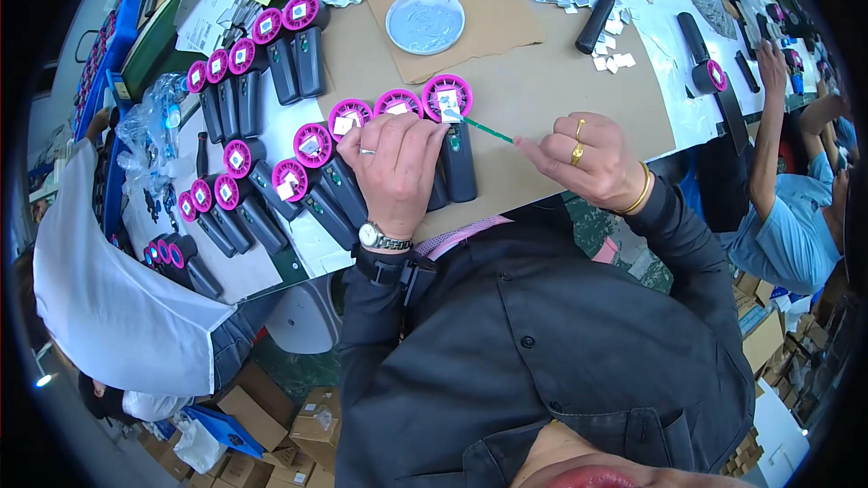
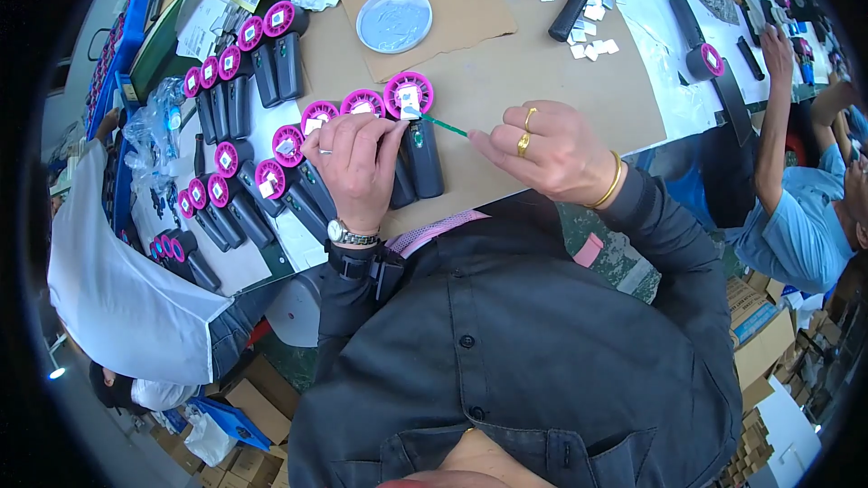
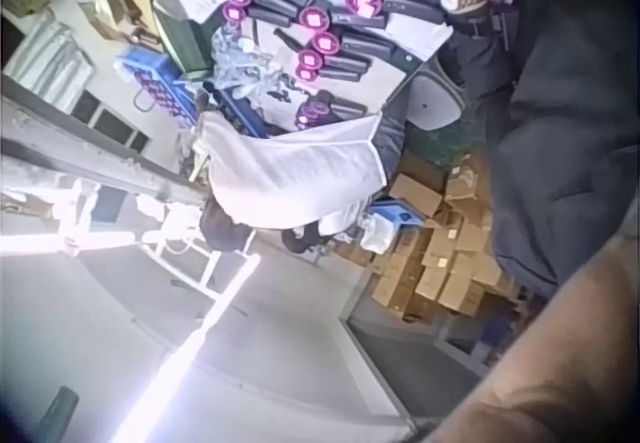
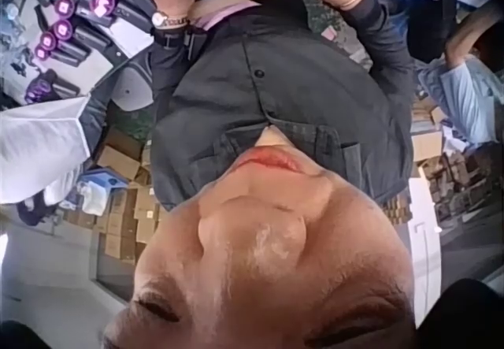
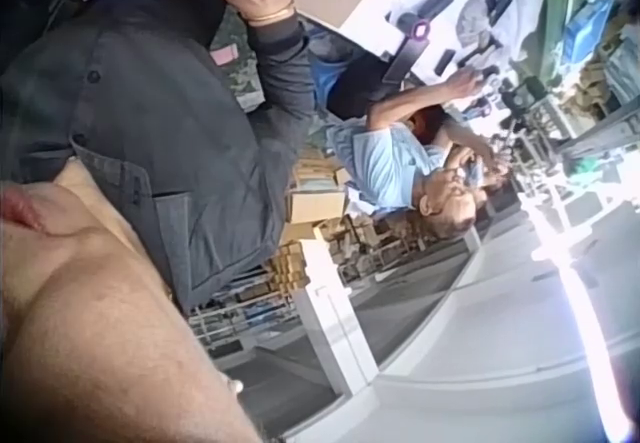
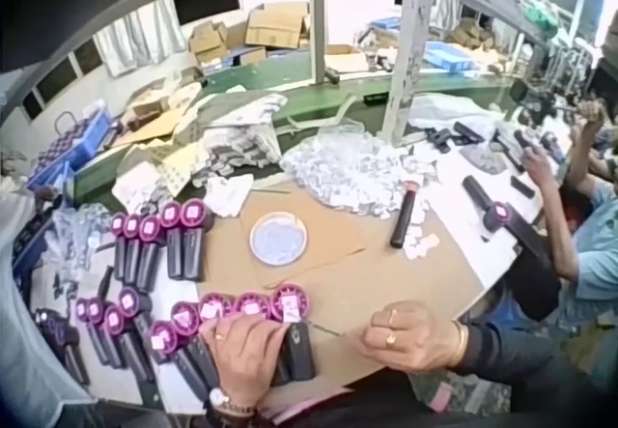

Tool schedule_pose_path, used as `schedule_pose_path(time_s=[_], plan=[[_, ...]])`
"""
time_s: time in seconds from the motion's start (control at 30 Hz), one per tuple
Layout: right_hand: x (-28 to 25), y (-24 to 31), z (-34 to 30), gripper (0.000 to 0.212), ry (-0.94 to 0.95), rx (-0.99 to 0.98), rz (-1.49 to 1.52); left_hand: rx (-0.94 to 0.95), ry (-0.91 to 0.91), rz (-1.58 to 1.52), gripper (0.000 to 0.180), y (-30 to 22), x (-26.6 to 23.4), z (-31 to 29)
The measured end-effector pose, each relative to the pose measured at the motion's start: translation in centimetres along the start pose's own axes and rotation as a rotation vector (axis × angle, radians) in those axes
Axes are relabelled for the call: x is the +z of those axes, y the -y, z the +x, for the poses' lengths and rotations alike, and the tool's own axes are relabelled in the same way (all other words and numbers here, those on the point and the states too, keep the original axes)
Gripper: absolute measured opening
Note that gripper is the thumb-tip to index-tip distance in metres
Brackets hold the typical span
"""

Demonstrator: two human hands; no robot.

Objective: The recorder is assembling handheld fans and applying a substance using a small brush at a factory workstation.

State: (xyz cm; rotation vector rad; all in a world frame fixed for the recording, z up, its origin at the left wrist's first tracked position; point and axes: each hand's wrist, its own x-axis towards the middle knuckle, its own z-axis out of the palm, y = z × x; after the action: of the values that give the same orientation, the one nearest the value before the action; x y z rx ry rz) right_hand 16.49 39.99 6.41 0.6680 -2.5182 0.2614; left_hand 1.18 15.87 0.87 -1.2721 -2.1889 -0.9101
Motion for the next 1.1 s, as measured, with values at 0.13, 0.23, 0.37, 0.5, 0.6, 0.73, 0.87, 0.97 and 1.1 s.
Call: schedule_pose_path(time_s=[0.13,0.23,0.37,0.5,0.6,0.73,0.87,0.97,1.1], plan=[[0.4,0.1,-0.7,0.036,-0.052,0.021,0.032,0.003,-0.012,0.023,0.026,0.1,0.1,0.1],[0.8,0.2,-1.1,0.034,-0.122,0.072,0.075,0.004,-0.012,0.022,0.027,0.0,0.0,0.2],[0.9,0.7,-1.1,0.03,-0.216,0.273,0.274,0.006,-0.004,0.027,0.027,0.1,0.0,0.1],[0.9,1.3,-1.3,0.021,-0.234,0.577,0.48,0.005,0.005,0.032,0.026,0.1,-0.1,0.0],[1.6,0.9,-1.5,0.013,-0.193,0.953,0.744,-0.01,0.025,0.004,0.027,0.0,-0.5,-0.1],[0.9,-0.6,-1.7,0.019,-0.345,1.393,1.54,-0.067,0.038,-0.023,0.031,1.1,-1.3,-0.3],[1.2,-2.4,-0.9,0.023,-0.348,1.326,1.617,-0.105,0.041,0.06,0.039,2.0,-2.3,0.4],[1.5,-3.6,0.8,0.023,-0.398,1.345,1.479,-0.085,0.131,0.121,0.044,1.7,-3.3,1.3],[3.0,-5.0,2.6,0.025,-0.367,1.307,1.058,-0.065,0.196,0.054,0.044,1.4,-3.7,1.1]])
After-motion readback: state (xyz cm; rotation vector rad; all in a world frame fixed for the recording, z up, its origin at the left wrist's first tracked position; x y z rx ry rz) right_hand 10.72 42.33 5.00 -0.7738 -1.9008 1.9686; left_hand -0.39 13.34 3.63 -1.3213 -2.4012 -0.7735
